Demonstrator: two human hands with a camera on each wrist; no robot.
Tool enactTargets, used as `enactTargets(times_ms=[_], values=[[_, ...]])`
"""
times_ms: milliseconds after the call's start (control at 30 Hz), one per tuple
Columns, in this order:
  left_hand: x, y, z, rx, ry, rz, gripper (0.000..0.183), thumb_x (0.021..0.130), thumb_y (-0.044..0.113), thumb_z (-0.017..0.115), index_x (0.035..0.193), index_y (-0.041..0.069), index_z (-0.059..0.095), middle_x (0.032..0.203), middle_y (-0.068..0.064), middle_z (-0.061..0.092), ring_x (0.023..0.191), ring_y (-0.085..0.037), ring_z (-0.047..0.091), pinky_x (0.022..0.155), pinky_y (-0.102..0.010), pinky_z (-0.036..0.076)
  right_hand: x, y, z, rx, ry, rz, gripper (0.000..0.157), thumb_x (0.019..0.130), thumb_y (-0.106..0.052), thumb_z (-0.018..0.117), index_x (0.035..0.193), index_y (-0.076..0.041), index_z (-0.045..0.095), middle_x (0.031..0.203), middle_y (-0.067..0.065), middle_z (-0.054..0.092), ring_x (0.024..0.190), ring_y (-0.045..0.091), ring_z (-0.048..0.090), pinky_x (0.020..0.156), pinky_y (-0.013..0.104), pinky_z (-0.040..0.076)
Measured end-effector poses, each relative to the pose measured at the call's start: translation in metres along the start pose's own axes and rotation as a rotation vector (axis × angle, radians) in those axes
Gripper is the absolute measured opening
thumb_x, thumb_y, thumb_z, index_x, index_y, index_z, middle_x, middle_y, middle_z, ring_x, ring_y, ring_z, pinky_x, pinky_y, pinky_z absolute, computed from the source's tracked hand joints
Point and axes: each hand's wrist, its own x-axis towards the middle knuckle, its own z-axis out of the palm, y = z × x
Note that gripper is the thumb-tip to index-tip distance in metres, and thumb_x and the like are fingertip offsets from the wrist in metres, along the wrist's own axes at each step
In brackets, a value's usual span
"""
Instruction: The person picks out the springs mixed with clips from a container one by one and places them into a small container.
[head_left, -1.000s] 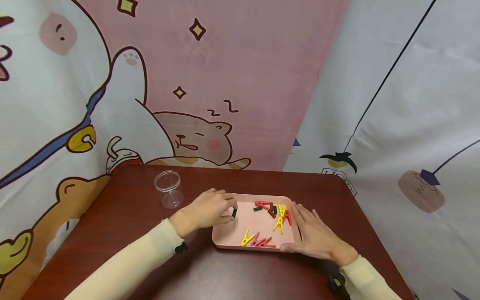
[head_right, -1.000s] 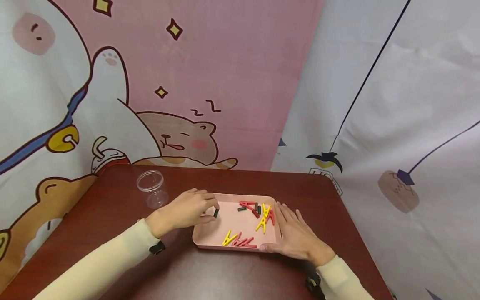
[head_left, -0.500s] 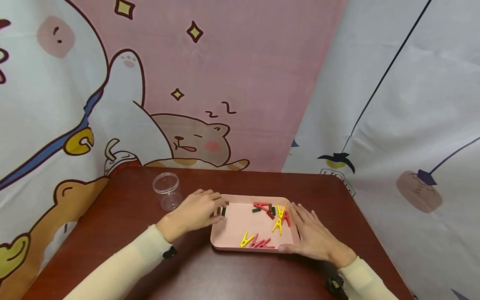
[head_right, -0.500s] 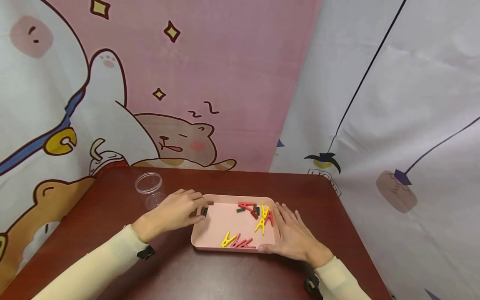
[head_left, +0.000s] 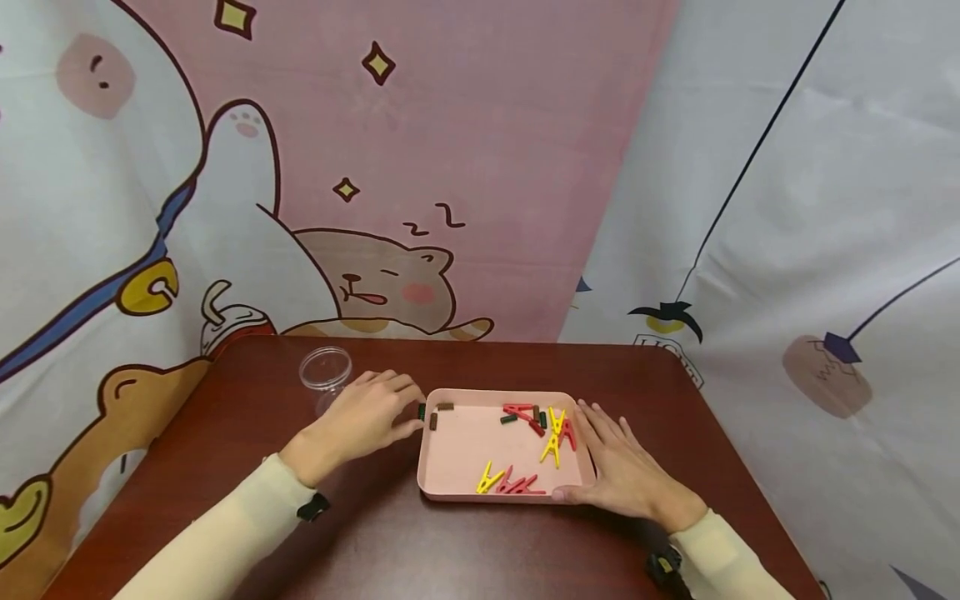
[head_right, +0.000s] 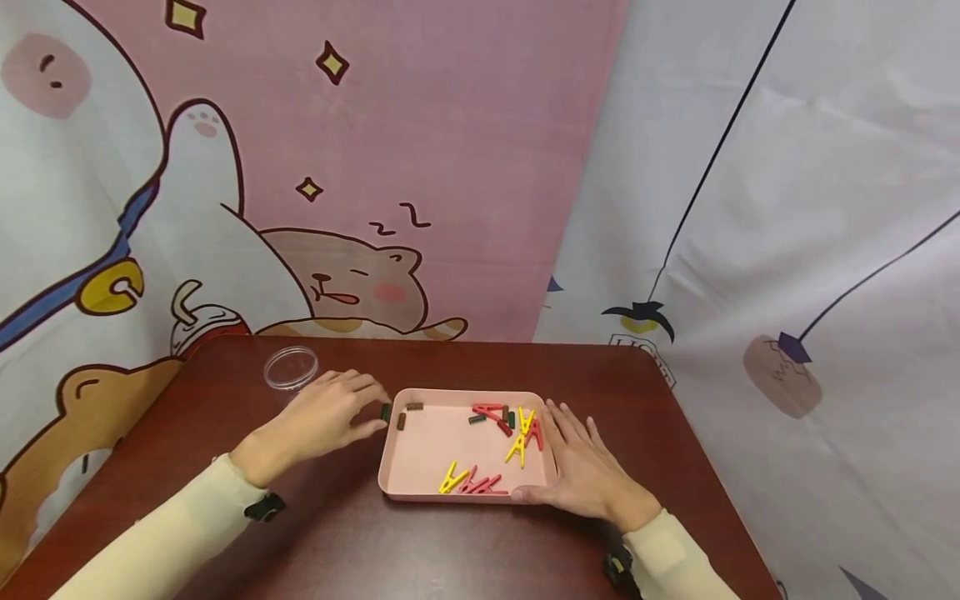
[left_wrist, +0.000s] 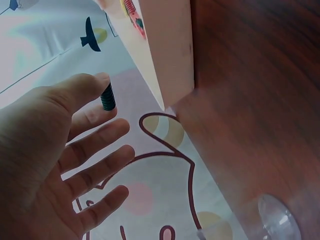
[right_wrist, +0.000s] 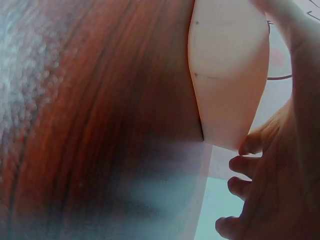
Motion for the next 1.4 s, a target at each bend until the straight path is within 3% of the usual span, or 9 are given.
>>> enactTargets(times_ms=[433,1000,1400], values=[[-0.013,-0.024,-0.013,-0.026,0.051,-0.05,0.03,0.101,0.04,0.093,0.118,0.018,0.082,0.119,-0.002,0.082,0.113,-0.03,0.078,0.099,-0.055,0.064,0.0,0.0,0.002,-0.051,0.025,-0.012,0.139,0.085,-0.096,0.073,0.183,-0.005,0.034,0.193,0.018,0.03,0.178,0.049,0.031,0.138,0.084,0.024],[-0.026,-0.051,-0.02,-0.034,0.084,-0.135,0.031,0.103,0.041,0.091,0.121,0.018,0.082,0.125,-0.004,0.083,0.123,-0.034,0.078,0.109,-0.06,0.062,0.0,-0.003,-0.002,-0.034,0.026,-0.004,0.137,0.084,-0.095,0.076,0.182,-0.006,0.038,0.191,0.019,0.035,0.177,0.052,0.033,0.136,0.086,0.025],[-0.028,-0.068,-0.036,-0.041,0.107,-0.202,0.033,0.104,0.039,0.09,0.124,0.014,0.083,0.124,-0.009,0.084,0.117,-0.035,0.077,0.099,-0.061,0.061,-0.001,-0.003,-0.003,-0.03,0.008,0.016,0.14,0.083,-0.097,0.074,0.183,-0.007,0.035,0.19,0.021,0.036,0.176,0.053,0.033,0.137,0.085,0.025]])
